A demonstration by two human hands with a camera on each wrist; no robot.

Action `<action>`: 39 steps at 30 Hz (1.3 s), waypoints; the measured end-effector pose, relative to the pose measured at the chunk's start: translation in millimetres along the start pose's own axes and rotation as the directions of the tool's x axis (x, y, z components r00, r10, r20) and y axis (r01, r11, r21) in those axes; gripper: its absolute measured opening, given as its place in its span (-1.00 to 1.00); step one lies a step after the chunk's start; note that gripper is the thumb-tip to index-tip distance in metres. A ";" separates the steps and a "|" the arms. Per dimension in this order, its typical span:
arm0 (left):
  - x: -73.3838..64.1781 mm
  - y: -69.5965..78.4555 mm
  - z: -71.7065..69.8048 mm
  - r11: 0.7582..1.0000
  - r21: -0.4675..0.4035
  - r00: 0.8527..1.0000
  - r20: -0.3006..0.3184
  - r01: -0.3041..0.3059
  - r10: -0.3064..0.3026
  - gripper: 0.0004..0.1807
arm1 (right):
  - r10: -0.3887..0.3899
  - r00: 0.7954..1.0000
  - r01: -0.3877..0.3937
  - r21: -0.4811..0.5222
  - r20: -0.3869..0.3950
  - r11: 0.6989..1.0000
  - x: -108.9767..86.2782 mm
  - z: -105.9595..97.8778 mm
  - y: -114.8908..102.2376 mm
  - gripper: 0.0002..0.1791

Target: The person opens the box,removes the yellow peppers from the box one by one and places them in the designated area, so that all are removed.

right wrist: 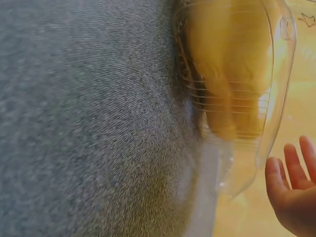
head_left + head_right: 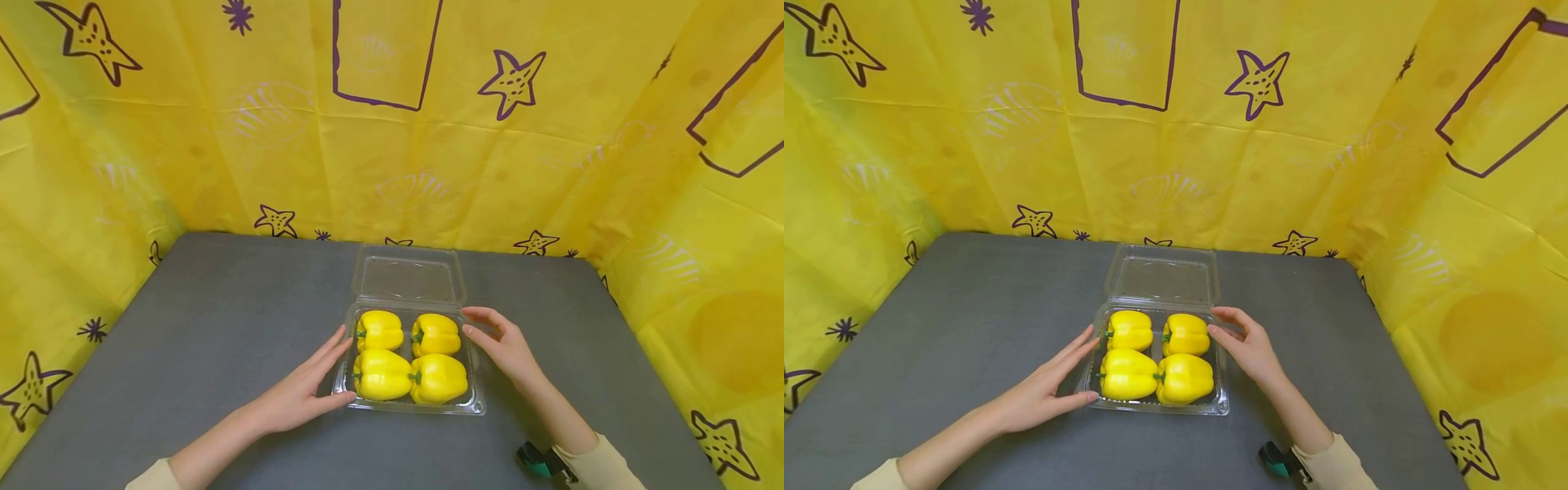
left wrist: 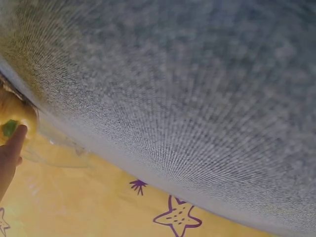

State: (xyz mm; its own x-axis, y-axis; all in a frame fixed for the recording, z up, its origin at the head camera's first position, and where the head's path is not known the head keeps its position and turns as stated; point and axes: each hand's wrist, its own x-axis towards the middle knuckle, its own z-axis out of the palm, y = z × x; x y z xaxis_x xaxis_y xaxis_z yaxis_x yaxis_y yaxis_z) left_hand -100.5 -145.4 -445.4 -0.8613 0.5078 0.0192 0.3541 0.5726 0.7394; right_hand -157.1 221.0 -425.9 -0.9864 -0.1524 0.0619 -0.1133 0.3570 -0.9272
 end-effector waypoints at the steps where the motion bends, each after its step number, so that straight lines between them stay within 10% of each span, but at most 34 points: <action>1: 0.3 0.2 -0.2 1.000 0.002 1.000 0.004 0.002 -0.002 -0.02 | -0.019 1.000 0.019 -0.008 0.015 1.000 -2.2 0.2 -0.2 -0.59; 10: 4.3 0.8 -1.8 1.000 0.004 1.000 0.008 -0.012 0.012 0.01 | -0.221 0.967 0.247 -0.243 0.131 0.938 -21.7 0.4 4.0 -0.47; 19: 6.1 -0.1 -1.6 1.000 -0.001 1.000 0.014 -0.011 0.011 0.04 | -0.377 0.881 0.462 -0.341 0.288 0.819 -31.4 4.4 4.5 -0.30; 25: 6.3 -0.5 -0.7 1.000 -0.001 1.000 0.017 -0.007 0.007 0.04 | -0.419 0.847 0.517 -0.321 0.328 0.794 -32.6 6.7 6.6 -0.27; 39: 6.2 -0.5 -0.1 0.999 -0.032 0.999 0.032 0.004 -0.003 0.05 | -0.410 0.836 0.530 -0.347 0.363 0.774 -31.7 8.5 10.2 -0.24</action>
State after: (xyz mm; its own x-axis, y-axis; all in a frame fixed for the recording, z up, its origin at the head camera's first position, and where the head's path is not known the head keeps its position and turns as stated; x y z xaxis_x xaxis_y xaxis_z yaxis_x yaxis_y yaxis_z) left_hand -106.0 -142.6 -445.5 -0.8502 0.5264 -0.0047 0.3389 0.5540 0.7604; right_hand -125.9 221.6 -440.4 -0.7353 -0.6088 0.2977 -0.6519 0.5153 -0.5563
